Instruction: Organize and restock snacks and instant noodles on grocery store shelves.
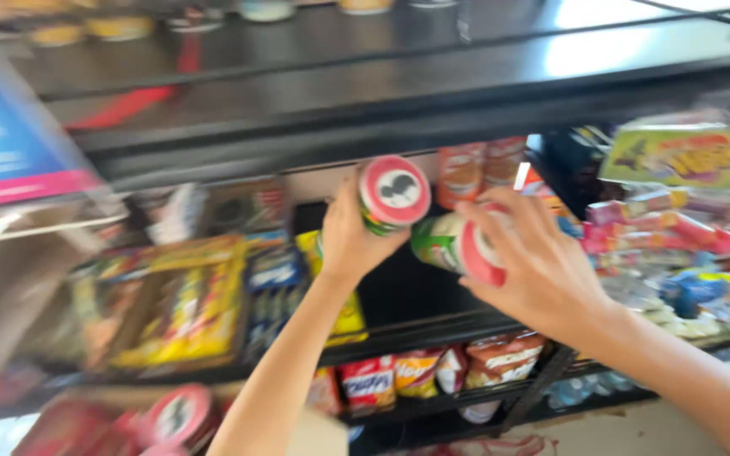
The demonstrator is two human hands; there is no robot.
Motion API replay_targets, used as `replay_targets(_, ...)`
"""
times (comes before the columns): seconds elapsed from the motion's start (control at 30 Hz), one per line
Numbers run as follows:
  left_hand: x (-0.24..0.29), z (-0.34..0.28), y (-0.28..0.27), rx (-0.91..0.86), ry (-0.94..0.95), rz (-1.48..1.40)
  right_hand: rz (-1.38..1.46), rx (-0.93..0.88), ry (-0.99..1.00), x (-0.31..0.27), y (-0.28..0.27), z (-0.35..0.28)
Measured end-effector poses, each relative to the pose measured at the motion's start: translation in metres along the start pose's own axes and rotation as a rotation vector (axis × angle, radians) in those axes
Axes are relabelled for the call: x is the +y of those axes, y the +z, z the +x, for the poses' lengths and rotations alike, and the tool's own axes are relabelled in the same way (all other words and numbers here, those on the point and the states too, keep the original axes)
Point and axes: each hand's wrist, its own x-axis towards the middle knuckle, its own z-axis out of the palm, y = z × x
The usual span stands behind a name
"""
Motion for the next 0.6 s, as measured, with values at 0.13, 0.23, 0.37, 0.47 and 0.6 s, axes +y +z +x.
replay_targets(0.13, 0.031, -0.015, -0.079, 0.050, 0.088, 0.187, 0.123, 0.057, -0.078, -0.029, -0.024, 0.013)
replay_targets(0.23, 0.064, -0.030, -0.145, 0.128, -0.065, 0.004, 0.184, 0.134, -0.182, -0.058, -0.033, 0.025)
replay_targets(0.37, 0.111, -0.054, -0.232, 0.218, -0.173, -0.055, 0.329, 0.172, -0.289, -0.104, -0.043, 0.043)
replay_targets(0.47, 0.145, -0.073, -0.295, 0.272, -0.163, -0.034, 0.462, 0.169, -0.377, -0.148, -0.050, 0.055)
replay_targets(0.6, 0.190, -0.104, -0.380, 0.326, -0.235, 0.043, 0.692, 0.130, -0.492, -0.211, -0.051, 0.071)
